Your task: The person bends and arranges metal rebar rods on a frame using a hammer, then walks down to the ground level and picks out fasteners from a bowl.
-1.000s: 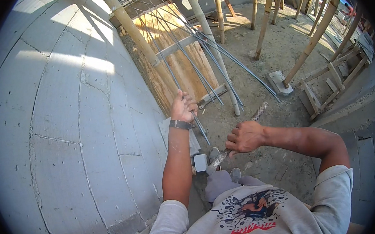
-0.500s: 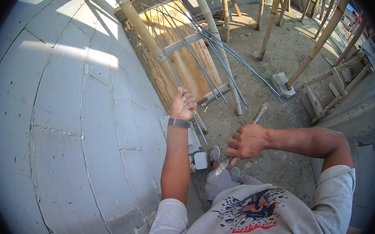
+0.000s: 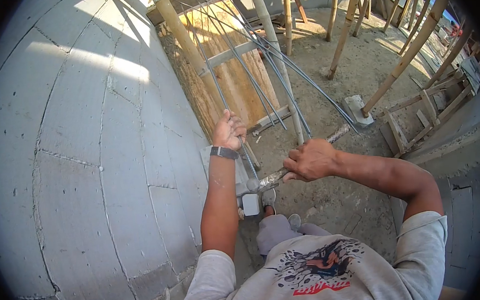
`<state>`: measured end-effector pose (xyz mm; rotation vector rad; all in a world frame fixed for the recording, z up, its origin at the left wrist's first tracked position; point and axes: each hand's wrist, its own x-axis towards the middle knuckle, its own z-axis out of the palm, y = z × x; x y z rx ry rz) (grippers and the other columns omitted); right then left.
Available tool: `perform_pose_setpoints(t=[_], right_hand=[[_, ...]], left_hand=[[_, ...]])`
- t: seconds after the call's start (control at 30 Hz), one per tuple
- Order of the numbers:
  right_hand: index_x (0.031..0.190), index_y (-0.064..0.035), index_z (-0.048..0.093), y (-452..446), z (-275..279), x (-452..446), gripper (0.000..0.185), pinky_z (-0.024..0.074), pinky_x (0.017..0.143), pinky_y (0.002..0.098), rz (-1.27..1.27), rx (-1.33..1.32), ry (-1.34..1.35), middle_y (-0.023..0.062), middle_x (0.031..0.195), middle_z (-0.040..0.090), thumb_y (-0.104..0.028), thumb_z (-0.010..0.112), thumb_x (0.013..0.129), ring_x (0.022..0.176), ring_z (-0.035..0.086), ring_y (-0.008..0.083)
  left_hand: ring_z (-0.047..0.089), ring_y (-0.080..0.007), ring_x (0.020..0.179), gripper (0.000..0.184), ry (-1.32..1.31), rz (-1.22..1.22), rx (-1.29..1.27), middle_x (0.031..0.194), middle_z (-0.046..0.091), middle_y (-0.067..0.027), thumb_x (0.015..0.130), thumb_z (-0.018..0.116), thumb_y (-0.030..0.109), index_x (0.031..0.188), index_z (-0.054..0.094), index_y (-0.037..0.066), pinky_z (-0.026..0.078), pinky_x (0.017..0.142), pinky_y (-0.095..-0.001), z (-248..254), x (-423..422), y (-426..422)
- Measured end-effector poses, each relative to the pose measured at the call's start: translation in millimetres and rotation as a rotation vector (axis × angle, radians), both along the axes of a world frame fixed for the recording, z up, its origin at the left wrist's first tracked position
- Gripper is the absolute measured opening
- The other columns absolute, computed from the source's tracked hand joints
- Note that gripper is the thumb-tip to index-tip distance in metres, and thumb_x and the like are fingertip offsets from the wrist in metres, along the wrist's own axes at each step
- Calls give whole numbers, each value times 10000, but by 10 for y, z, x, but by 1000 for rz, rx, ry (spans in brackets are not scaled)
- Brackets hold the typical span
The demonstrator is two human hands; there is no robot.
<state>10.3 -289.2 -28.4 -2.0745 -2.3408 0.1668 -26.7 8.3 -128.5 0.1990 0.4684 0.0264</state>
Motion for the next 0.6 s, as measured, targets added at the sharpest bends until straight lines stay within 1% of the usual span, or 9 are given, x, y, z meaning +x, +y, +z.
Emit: perform_pose_setpoints(t=[0.03, 0.13, 0.23, 0.33, 0.43, 0.57, 0.6], right_hand=[[860, -83, 519, 14, 44, 6, 440, 544, 558, 411, -68, -36, -8, 79, 759, 616, -507, 457, 961, 686, 679, 297], [876, -86, 532, -93, 51, -263, 444, 541, 538, 424, 257, 96, 82, 94, 761, 633, -511, 446, 968, 672, 679, 304], [813, -109, 508, -32, 35, -332, 434, 517, 492, 403, 536, 305, 99, 52, 678, 558, -525, 515, 935, 589, 636, 263], [785, -117, 475, 77, -98, 60, 437, 509, 483, 383, 86, 235, -12, 36, 668, 531, -524, 514, 938, 576, 621, 228], [840, -104, 519, -4, 0, 14, 424, 541, 540, 397, -19, 82, 10, 66, 710, 586, -506, 462, 961, 631, 663, 276], [837, -112, 521, -77, 84, -272, 414, 538, 536, 387, 407, 232, 115, 60, 705, 581, -508, 485, 951, 616, 656, 266], [841, -109, 527, -43, 89, -242, 419, 538, 536, 392, 450, 228, 87, 64, 708, 586, -512, 486, 950, 623, 660, 271]], left_hand=[[358, -82, 496, 278, 6, 13, 15, 594, 423, 50, 986, 574, 351, 828, 569, 122, 286, 435, -231, 30, 44, 36], [354, -80, 492, 277, -22, 1, 23, 592, 426, 51, 988, 571, 344, 822, 566, 122, 283, 429, -231, 0, 31, 37], [348, -80, 485, 283, -4, 14, -11, 587, 418, 48, 996, 559, 339, 818, 557, 119, 276, 420, -228, 37, 60, 4], [348, -81, 484, 281, -47, -1, -55, 587, 422, 42, 997, 557, 337, 824, 557, 114, 277, 424, -225, 90, 40, 7], [323, -77, 472, 290, 60, 32, 63, 594, 398, 53, 1025, 502, 371, 858, 525, 135, 258, 411, -223, 141, 29, 6], [328, -77, 474, 283, 40, 27, -12, 596, 404, 48, 1025, 505, 367, 867, 523, 133, 261, 410, -223, 57, 10, 28], [328, -77, 475, 281, 38, 24, -11, 599, 405, 47, 1024, 506, 366, 871, 523, 131, 262, 410, -223, 74, 22, 28]])
